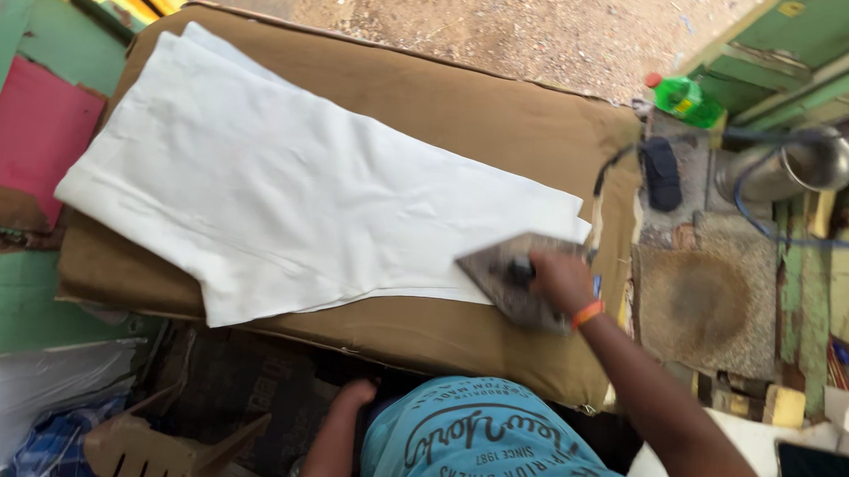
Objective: The person irons a white garment on a brown ironing board using a heavy metal iron. They repeatedly smooth the fabric with their hands, fold the garment, and move the iron across different sections to remove wrinkles.
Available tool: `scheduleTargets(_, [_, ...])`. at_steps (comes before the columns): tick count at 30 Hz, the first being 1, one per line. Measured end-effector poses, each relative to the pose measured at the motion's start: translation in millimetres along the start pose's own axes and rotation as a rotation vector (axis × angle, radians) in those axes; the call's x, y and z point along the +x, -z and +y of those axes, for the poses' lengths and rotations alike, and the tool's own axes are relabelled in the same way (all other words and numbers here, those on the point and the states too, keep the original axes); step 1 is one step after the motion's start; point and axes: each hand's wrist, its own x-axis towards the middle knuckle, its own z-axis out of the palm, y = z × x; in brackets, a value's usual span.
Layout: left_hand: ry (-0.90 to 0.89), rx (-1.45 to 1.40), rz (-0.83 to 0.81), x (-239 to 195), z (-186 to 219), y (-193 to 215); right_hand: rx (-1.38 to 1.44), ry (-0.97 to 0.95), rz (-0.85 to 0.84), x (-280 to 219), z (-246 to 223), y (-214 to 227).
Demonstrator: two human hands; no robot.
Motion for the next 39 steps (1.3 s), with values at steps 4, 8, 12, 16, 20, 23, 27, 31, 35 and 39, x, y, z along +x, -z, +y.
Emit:
scheduleTargets(4, [-0.042,-0.108,0.022,4,9,0,-0.094,0.131,0.025,-53,-49,-17])
scheduleTargets(8, [-0.041,-0.161,0.006,9,12,-9,-0.087,0.21,0.173,-50,-69,-27])
scheduleTargets(12, [-0.064,-0.151,-0.022,0,-2,-25,-0.075,0.174,0.24,-12,-76,-27])
scheduleTargets(16, [0.045,-0.252,0.009,-20,-35,-30,-0.084,0.206,0.257,57,-83,-19])
scheduleTargets(20, [0.27,-0.417,-0.015,-47,-61,-27,-0.152,0.475,0.27,133,-100,-9])
scheduleTargets(23, [0.327,-0.492,-0.01,-66,-63,-30,-0.175,0.718,0.252,189,-130,-7])
scheduleTargets(27, [0.394,-0.606,0.023,-61,-55,-48,-0.226,0.952,0.232,245,-191,-18])
scheduleTargets(31, [0.343,-0.666,0.073,-41,-32,-60,-0.241,0.841,0.328,257,-264,-47])
scheduleTargets(35, [0.281,-0.593,0.124,-19,-20,-47,-0.054,0.721,0.034,245,-337,-52])
scheduleTargets(39, [0.211,-0.612,0.242,-5,-33,-22,0.177,0.671,-0.294,231,-374,-42])
